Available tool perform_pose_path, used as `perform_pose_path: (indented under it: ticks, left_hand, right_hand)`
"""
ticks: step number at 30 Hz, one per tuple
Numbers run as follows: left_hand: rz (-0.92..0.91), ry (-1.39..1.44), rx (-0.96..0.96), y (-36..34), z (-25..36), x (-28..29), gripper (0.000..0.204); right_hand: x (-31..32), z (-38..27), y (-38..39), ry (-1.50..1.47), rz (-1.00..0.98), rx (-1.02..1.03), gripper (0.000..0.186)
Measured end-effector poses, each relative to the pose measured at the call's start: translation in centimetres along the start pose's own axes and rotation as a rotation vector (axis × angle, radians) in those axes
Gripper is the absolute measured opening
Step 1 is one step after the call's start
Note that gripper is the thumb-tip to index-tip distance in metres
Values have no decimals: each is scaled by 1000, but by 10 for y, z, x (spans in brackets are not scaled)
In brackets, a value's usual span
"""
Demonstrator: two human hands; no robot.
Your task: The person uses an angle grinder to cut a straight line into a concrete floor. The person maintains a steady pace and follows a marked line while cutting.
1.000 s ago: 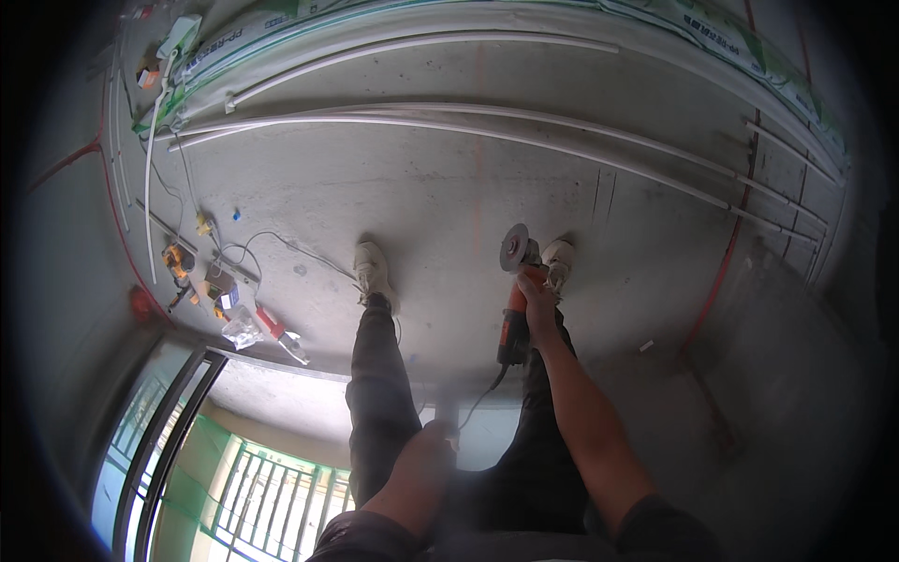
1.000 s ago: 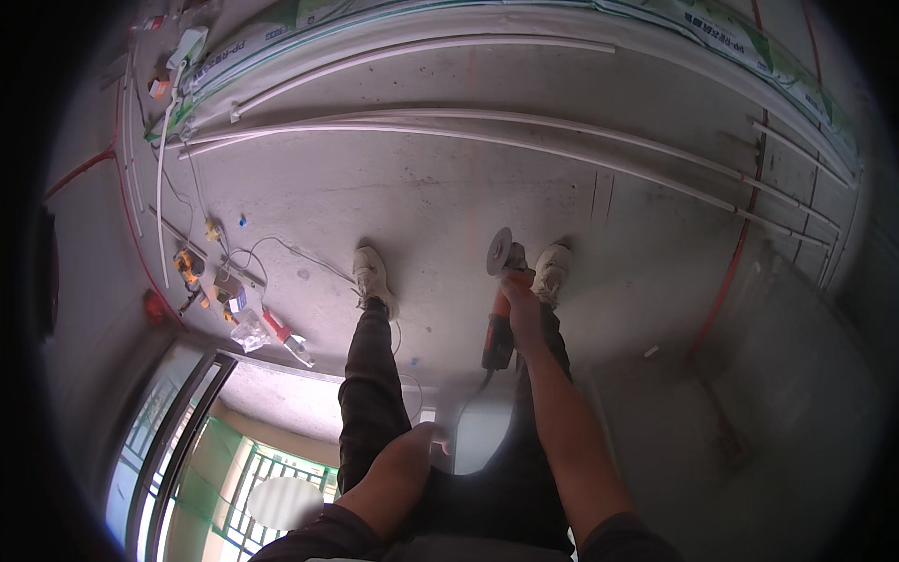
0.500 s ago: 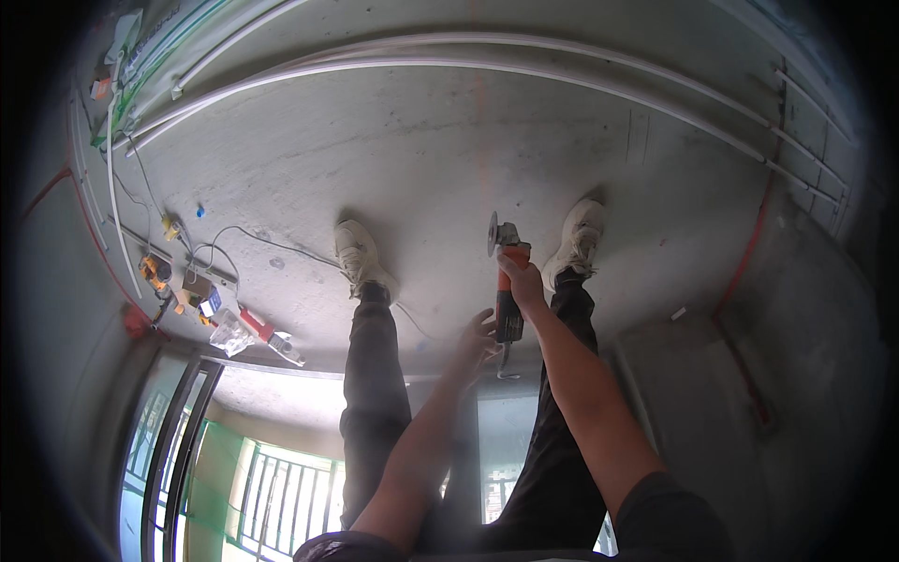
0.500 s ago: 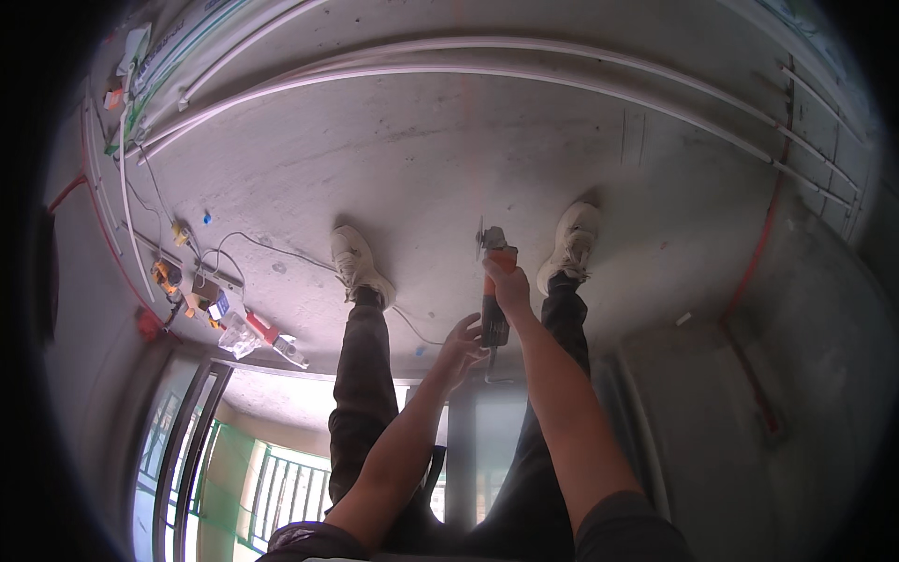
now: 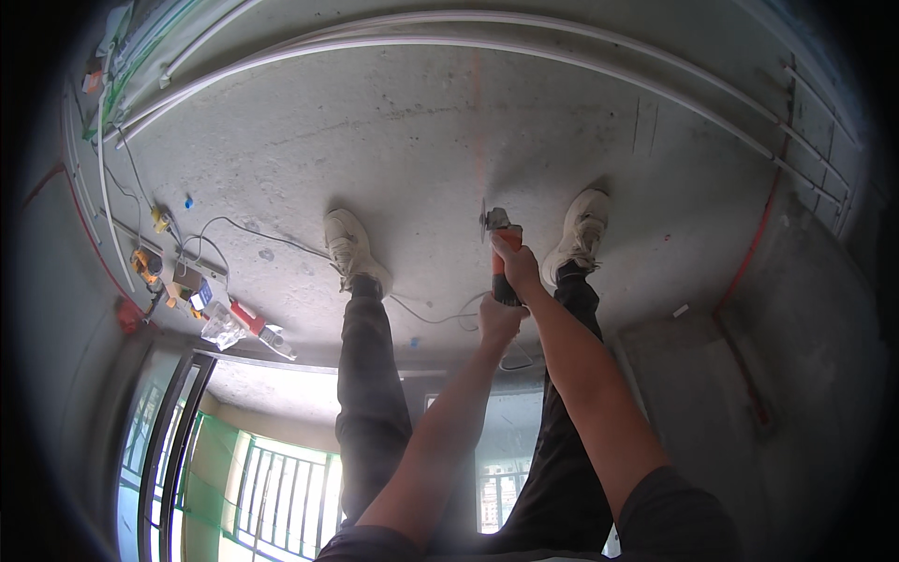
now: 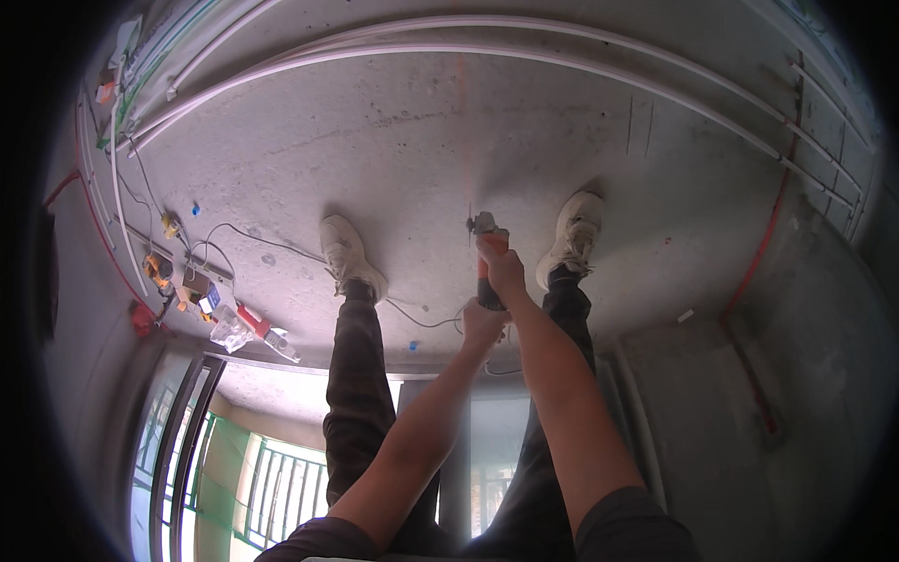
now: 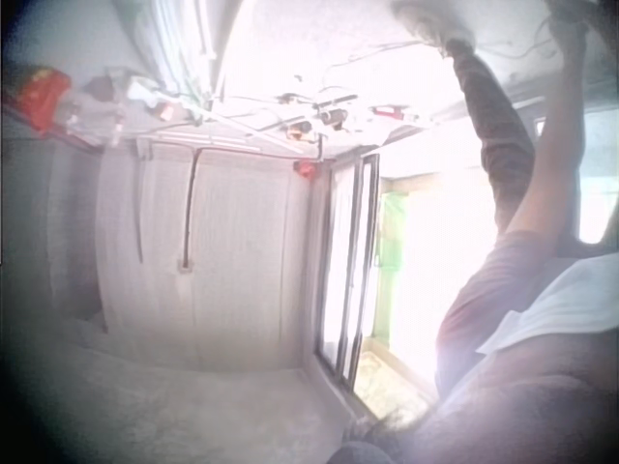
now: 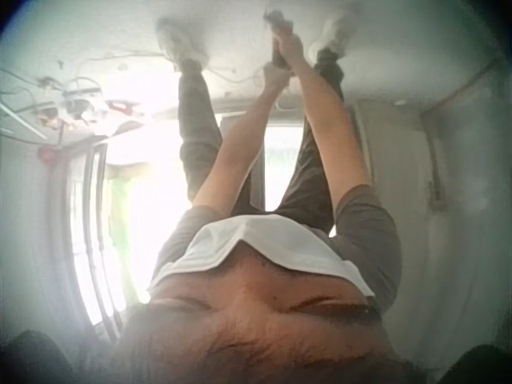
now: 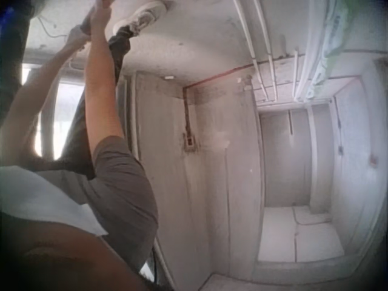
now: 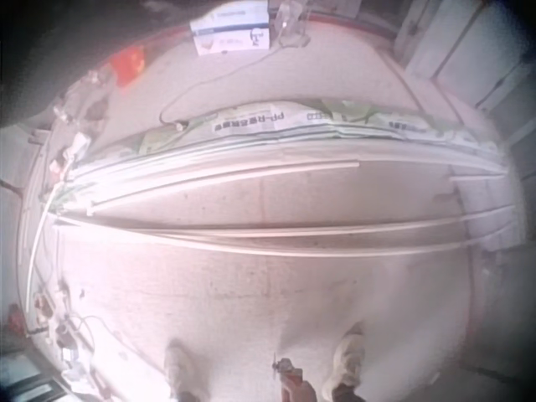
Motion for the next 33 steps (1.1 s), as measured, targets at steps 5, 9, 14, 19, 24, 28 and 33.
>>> perform_pose_path:
  ticks: [5, 9, 14, 19, 24, 28, 33]
  left_hand:
    - [17, 15, 1, 3, 7, 5, 44]
    - [8, 17, 9, -1, 3, 6, 41]
    - [-17, 30, 45, -4, 0, 7, 37]
    - [-24, 60, 16, -10, 2, 10, 39]
    - [-58, 44, 54, -6, 13, 5, 40]
    - [-18, 7, 72, -4, 15, 11, 38]
    - [5, -168, 49, -8, 21, 12, 38]
  right_hand:
    - [-4, 4, -2, 19, 23, -7, 99]
    - [-9, 7, -10, -5, 18, -2, 99]
    - [-15, 11, -18, -5, -10, -16, 101]
    - [-19, 10, -22, -15, -21, -12, 104]
    - [-15, 16, -32, 2, 89, -37, 89]
    - [-17, 14, -19, 2, 122, -107, 93]
    - [-12, 2, -7, 23, 82, -134, 101]
Point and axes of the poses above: each hand's wrist, its own y-axis away from the middle knuckle, its own x-axis out of the back of the hand, z = x × y, the point moved 7 cm from there along -y, towards the middle knuckle, and after that the axes turned 13 degrees about -x, right-handed, at the moved point
